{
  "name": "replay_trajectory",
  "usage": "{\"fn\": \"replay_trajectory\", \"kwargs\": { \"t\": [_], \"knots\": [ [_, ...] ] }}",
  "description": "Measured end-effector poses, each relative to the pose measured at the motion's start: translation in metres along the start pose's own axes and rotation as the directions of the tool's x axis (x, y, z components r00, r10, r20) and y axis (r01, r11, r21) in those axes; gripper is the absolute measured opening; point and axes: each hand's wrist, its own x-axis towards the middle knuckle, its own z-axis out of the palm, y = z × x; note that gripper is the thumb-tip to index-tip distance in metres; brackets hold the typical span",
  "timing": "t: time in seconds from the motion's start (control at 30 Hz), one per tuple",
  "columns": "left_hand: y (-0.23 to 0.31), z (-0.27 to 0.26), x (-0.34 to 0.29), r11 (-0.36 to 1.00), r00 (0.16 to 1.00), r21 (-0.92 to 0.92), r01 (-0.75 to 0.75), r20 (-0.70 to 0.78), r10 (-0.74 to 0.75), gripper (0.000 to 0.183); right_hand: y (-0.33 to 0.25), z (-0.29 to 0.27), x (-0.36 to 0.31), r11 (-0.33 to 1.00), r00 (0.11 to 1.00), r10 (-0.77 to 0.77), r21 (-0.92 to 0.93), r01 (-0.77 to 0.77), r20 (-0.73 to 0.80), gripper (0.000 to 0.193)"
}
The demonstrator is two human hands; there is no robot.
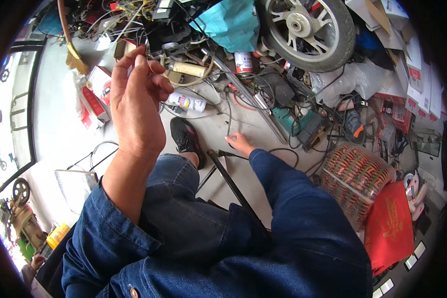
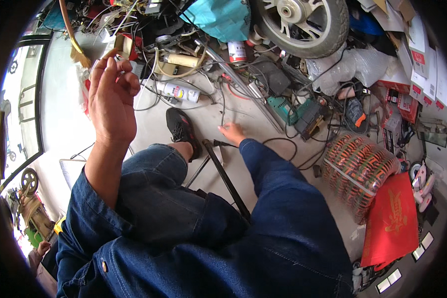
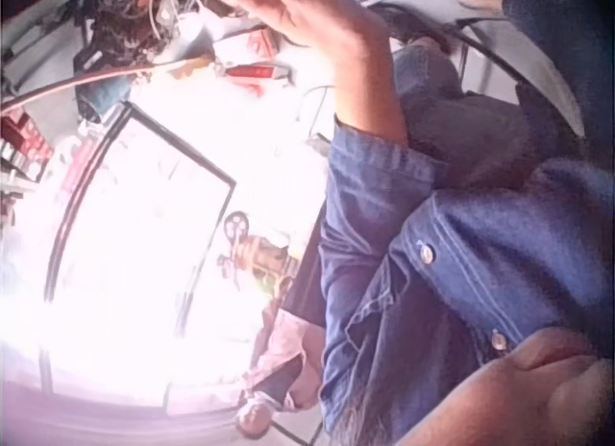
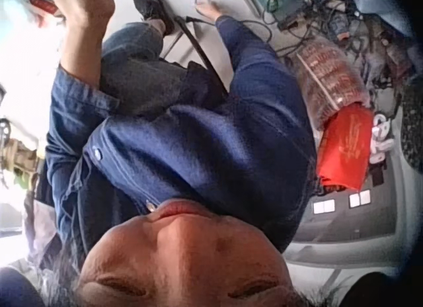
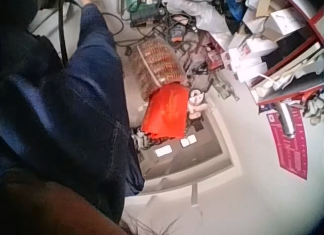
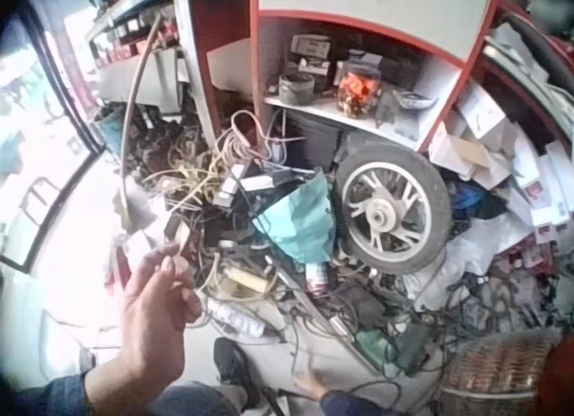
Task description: The person sits in a cluttered workshop and sorts through various electronic components and tools. They pick up a black power adapter, examine it, and place it down. They then handle a white plastic object, a small box, and a green power adapter, inspecting each item before setting it aside.
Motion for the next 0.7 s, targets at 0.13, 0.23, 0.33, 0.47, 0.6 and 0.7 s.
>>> {"fn": "replay_trajectory", "kwargs": {
  "t": [0.13, 0.23, 0.33, 0.47, 0.6, 0.7],
  "knots": [
    [-0.003, -0.007, -0.001, 0.996, 0.997, 0.065, 0.061, -0.046, -0.058, 0.028, -0.054, 0.001, 0.011, 0.913, 0.976, -0.045, 0.387, 0.126, -0.213, 0.028],
    [-0.001, -0.007, -0.004, 0.996, 0.998, 0.060, 0.067, -0.026, -0.065, 0.028, -0.143, -0.089, -0.014, 0.477, 0.996, 0.078, 0.875, -0.078, 0.046, 0.031],
    [-0.003, 0.004, -0.007, 0.986, 0.993, 0.146, 0.076, 0.075, -0.088, 0.032, -0.174, -0.171, -0.024, 0.485, 0.999, -0.037, 0.875, 0.002, 0.018, 0.032],
    [-0.009, 0.005, -0.009, 0.825, 0.879, 0.473, 0.309, 0.188, -0.438, 0.041, -0.252, -0.207, -0.079, 0.535, 0.977, -0.211, 0.838, 0.107, 0.010, 0.026],
    [-0.036, -0.007, -0.020, 0.725, 0.730, 0.664, 0.180, 0.404, -0.551, 0.049, -0.301, -0.187, -0.100, -0.120, 0.947, -0.261, 0.979, 0.163, -0.189, 0.027],
    [-0.030, 0.005, -0.026, 0.754, 0.570, 0.582, 0.305, 0.523, -0.634, 0.047, -0.320, -0.181, -0.114, -0.238, 0.901, -0.387, 0.965, 0.110, -0.198, 0.041]
  ]
}}
